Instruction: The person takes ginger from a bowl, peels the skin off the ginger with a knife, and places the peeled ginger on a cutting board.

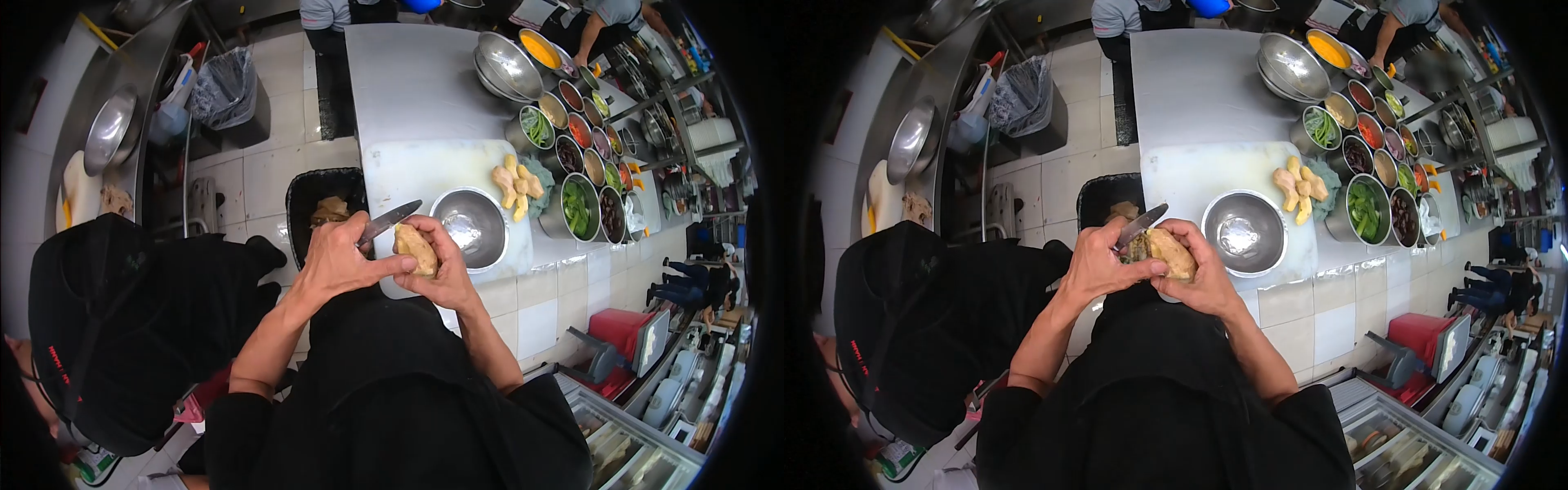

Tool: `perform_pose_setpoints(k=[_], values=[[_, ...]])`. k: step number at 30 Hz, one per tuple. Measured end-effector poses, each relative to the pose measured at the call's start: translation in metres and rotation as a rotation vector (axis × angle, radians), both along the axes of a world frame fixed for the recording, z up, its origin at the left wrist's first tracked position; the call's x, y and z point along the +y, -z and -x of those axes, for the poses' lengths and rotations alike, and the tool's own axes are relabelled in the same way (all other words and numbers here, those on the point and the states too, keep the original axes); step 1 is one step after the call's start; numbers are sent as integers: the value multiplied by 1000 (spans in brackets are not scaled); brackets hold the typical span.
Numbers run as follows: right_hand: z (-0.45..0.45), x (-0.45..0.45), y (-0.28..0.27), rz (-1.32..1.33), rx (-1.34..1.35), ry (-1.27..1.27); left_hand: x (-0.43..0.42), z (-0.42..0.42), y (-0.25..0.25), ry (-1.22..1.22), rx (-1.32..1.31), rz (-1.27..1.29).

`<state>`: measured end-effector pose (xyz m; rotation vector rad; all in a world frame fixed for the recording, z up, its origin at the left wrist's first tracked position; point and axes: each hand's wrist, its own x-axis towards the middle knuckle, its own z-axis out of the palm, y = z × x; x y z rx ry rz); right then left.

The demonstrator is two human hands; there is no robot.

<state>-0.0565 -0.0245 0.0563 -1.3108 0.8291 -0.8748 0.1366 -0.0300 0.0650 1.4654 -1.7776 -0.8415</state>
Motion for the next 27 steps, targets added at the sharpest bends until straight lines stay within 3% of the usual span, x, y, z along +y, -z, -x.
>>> perform_pose_setpoints(k=[12, 15, 22, 24, 27], values=[[-3, -11, 0, 252, 182, 61, 3, -9, 7, -22, 74, 57], [-1, -13, 3, 197, 74, 77, 5, -18, 13, -120, 150, -90], [6, -17, 13, -371, -312, 41, 16, -26, 28, -274, 411, -157], [5, -20, 13, -454, -474, 18, 20, -24, 33, -269, 422, -224], [7, -22, 14, -479, -514, 11, 26, -17, 37, -249, 357, -257]])
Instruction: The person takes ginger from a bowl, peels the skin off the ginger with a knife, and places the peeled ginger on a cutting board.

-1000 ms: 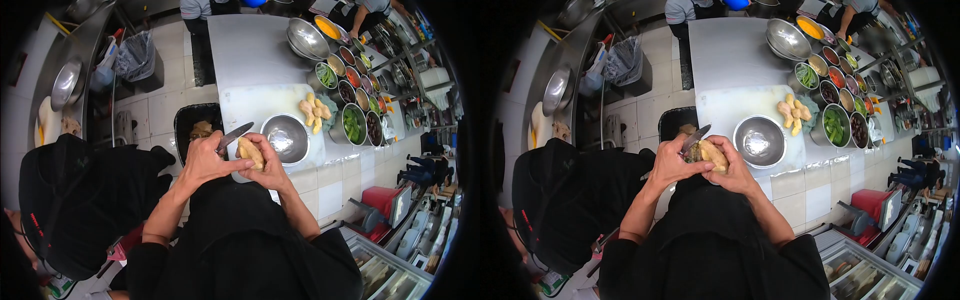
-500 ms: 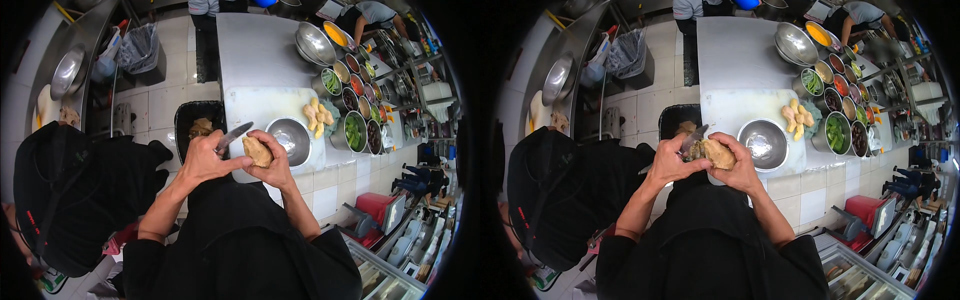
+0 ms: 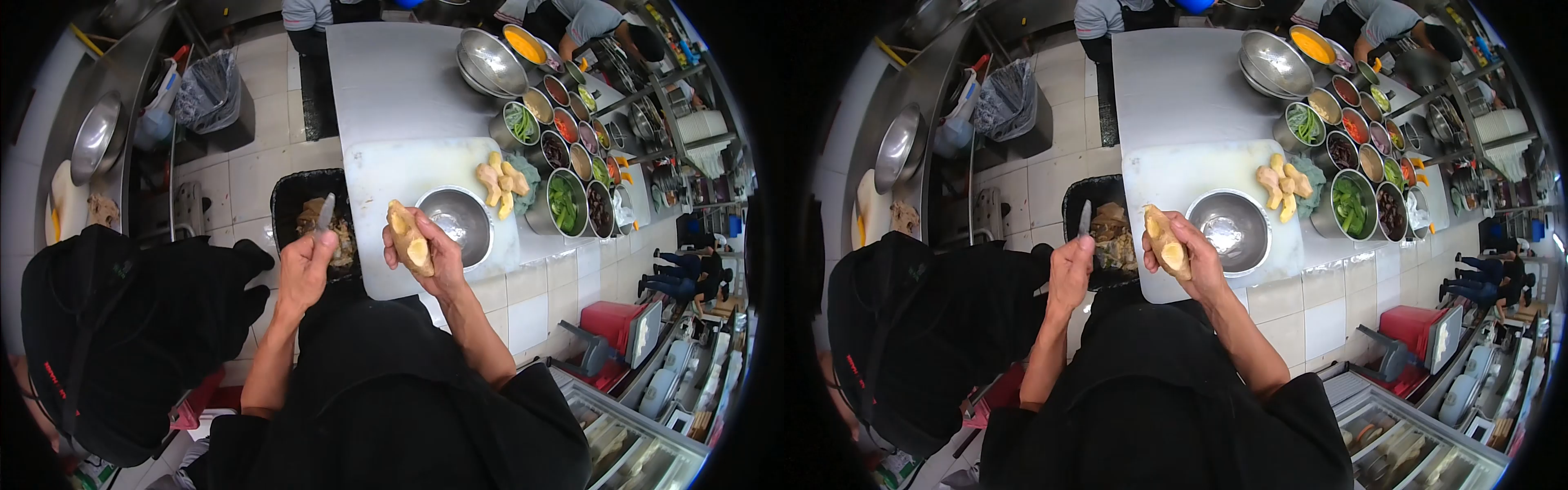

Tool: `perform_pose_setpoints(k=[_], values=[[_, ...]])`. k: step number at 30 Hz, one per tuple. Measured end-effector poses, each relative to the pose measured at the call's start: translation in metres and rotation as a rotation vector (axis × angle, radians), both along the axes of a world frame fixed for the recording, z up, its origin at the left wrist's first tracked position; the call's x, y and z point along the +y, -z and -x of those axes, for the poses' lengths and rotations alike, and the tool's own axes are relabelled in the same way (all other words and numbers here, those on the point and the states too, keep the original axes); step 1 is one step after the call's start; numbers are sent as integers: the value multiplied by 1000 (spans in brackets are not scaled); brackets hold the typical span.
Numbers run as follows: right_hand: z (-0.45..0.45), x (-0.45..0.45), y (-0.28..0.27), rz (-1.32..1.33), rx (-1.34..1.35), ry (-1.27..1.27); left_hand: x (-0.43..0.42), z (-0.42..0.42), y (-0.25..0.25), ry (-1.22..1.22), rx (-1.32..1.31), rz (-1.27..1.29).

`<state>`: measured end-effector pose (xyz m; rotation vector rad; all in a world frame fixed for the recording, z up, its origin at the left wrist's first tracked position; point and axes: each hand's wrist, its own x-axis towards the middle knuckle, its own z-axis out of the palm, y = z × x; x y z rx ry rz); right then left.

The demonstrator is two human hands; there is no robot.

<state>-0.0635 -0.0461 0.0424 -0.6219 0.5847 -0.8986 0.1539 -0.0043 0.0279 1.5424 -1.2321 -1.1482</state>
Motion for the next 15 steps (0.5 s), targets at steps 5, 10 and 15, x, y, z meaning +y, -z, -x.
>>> perform_pose_setpoints(k=[5, 10, 15], values=[[5, 0, 2, -24, -84, -45, 2, 21, -11, 96, -56, 16], [2, 4, 4, 2, -53, 33, -3, 40, -30, 174, -273, 143], [3, 5, -4, 52, 76, 33, -12, 54, -43, 246, -385, 298]])
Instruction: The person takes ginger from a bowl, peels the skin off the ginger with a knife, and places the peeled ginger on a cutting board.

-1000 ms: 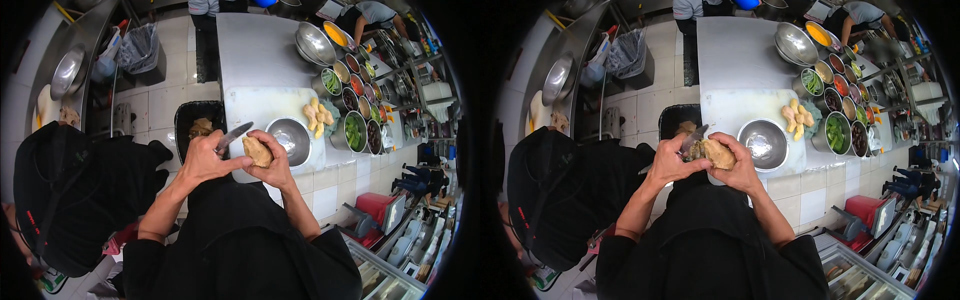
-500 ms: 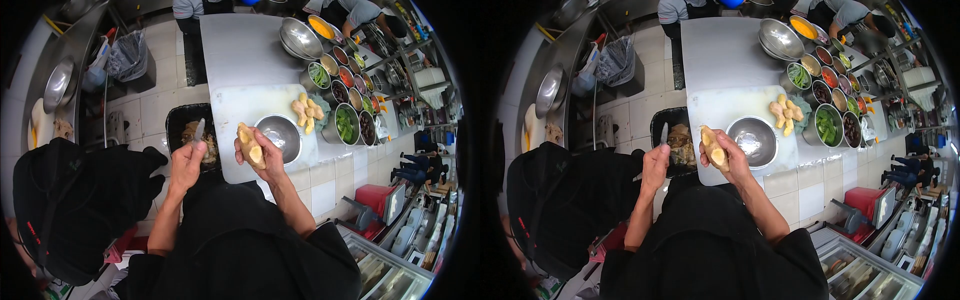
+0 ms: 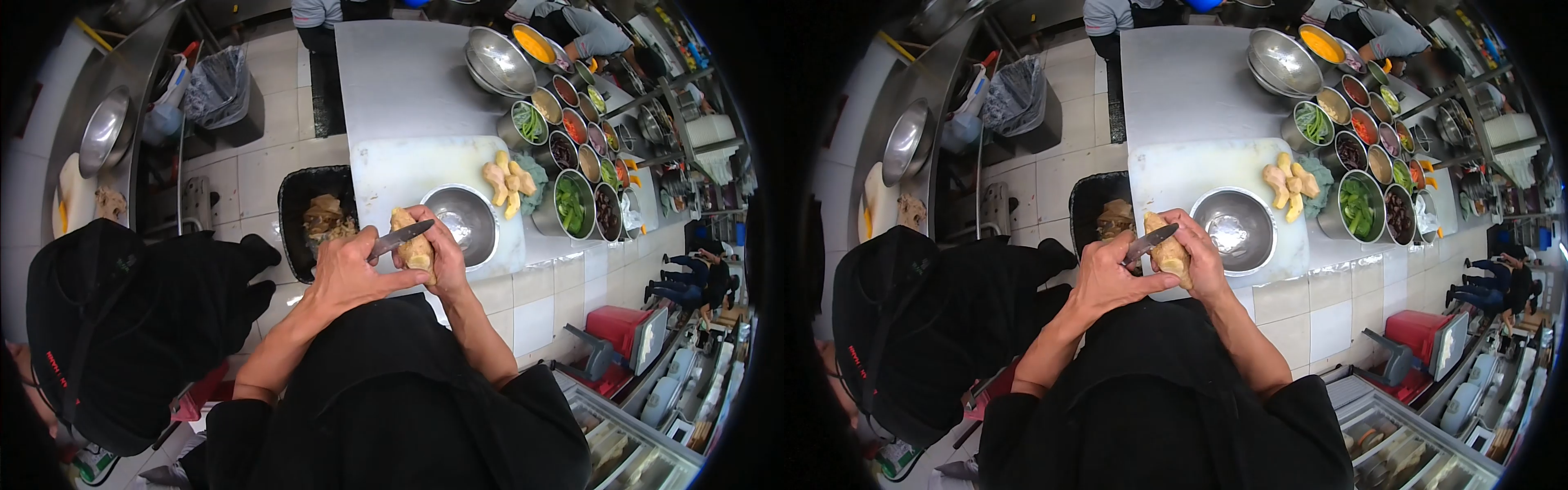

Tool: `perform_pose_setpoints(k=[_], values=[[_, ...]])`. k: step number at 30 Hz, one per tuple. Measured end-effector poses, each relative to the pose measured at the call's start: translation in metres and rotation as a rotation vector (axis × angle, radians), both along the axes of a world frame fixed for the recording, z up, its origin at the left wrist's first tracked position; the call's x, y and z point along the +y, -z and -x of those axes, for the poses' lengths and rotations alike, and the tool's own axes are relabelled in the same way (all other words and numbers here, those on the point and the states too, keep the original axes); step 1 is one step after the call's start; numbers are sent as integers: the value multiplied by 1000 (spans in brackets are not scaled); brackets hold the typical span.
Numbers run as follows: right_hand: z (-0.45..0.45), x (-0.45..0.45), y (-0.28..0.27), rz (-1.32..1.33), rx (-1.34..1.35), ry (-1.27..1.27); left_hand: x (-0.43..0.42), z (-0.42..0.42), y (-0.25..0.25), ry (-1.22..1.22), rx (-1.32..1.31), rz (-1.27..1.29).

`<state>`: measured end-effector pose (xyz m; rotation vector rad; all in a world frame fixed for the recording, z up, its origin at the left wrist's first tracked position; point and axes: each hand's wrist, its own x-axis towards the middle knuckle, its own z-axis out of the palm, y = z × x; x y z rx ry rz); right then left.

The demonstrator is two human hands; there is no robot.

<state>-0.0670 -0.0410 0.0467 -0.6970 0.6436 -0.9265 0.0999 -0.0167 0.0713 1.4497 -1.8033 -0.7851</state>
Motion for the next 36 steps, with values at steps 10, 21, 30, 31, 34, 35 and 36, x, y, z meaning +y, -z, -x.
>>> perform_pose_setpoints(k=[10, 21, 30, 31, 34, 35, 36], values=[[-7, 2, 1, 64, 123, 77, -9, -1, 20, 81, -159, 173], [-25, 2, -16, -1, 127, 128, -19, -7, 34, -116, -51, 392], [-31, 5, -21, 9, 142, 151, -16, -9, 37, -90, -66, 343], [-31, 5, -21, 10, 139, 157, -16, -9, 39, -83, -63, 334], [-33, 6, -22, 10, 150, 203, -14, -7, 48, -61, -38, 292], [-33, 5, -20, 13, 161, 209, -13, -6, 51, -50, -19, 268], [-32, 4, -15, 17, 172, 215, -12, -5, 52, -39, 0, 246]])
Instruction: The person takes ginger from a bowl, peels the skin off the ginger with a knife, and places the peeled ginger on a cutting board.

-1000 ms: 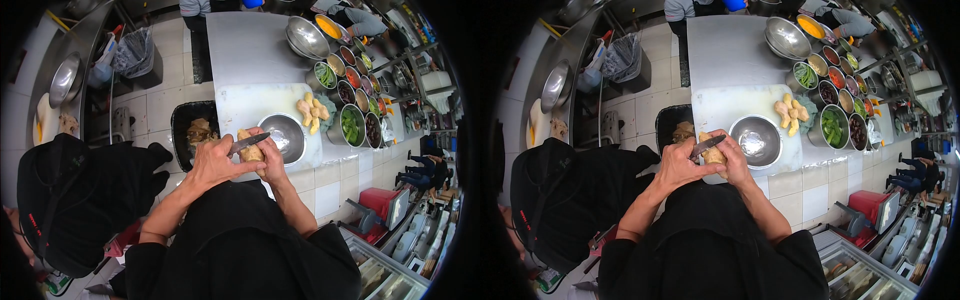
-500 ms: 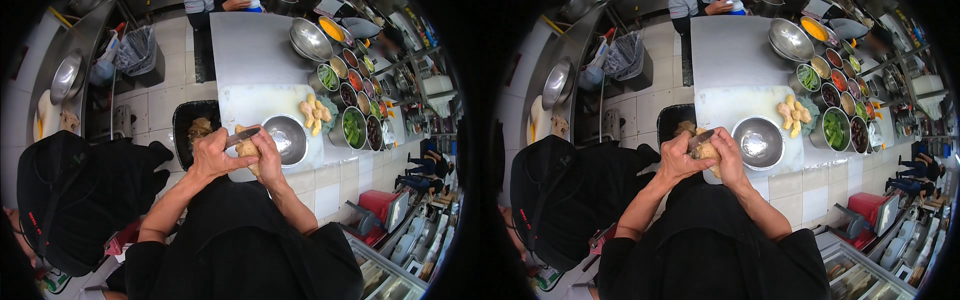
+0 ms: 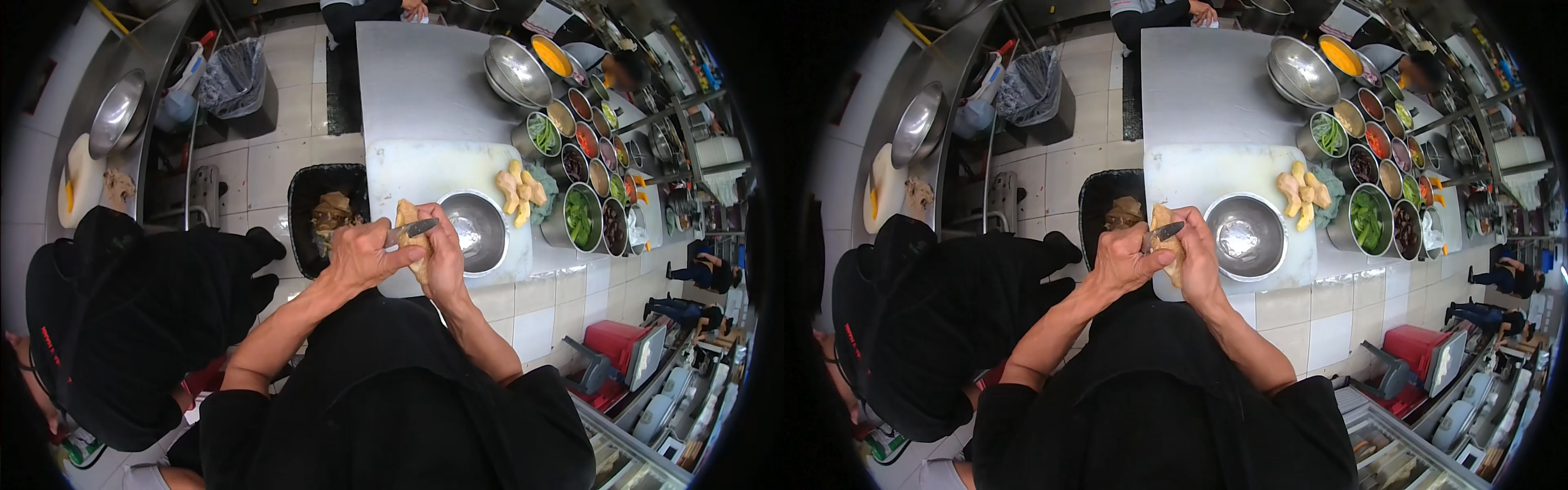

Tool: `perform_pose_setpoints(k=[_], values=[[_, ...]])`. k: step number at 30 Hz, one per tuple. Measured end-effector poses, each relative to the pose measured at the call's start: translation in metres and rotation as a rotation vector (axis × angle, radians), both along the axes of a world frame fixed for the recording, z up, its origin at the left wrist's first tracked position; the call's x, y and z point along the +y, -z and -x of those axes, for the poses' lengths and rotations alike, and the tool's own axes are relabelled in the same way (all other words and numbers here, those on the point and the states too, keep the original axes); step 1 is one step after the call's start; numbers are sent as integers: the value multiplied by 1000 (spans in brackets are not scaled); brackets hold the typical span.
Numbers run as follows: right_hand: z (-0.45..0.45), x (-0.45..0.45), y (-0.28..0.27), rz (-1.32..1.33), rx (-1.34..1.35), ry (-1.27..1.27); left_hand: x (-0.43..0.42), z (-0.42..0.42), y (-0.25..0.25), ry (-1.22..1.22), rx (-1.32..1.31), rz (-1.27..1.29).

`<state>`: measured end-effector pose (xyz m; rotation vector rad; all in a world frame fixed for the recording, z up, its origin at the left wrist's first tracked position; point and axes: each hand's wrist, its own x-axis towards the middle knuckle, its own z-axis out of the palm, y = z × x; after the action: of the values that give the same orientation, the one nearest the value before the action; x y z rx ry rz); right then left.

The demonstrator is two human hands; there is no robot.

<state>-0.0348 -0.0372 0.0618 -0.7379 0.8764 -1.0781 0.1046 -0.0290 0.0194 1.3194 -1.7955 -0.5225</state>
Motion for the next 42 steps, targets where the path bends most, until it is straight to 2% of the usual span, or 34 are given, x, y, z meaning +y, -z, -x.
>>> perform_pose_setpoints(k=[6, 7, 10, 12, 17, 20, 23, 26, 30, 33, 42], values=[[4, -11, 18, 73, 124, 74, 17, 10, -5, 29, -27, -87], [4, -13, 18, 96, 153, 94, 21, 11, -4, 0, 86, -175], [8, -14, 14, -6, -27, 48, 26, 7, 8, -71, 392, -470], [12, -16, 25, 30, -25, 52, 24, -7, 19, -134, 568, -699], [15, -15, 29, -6, -91, 1, 12, -25, 15, -172, 604, -1028], [20, -12, 31, -1, -89, -68, 11, -31, 13, -148, 512, -910], [21, -8, 22, -2, -43, -91, 8, -21, -5, -116, 321, -326], [20, -5, 17, 43, -29, -114, 2, -22, -31, -79, 27, -214], [22, -4, 13, 201, 20, -148, -5, -19, -43, -46, -37, -32], [25, -2, 8, 292, 117, -158, -5, -20, -43, -44, -85, -33], [26, -1, -2, 444, 292, -141, -2, -19, -30, -15, -15, 6]])
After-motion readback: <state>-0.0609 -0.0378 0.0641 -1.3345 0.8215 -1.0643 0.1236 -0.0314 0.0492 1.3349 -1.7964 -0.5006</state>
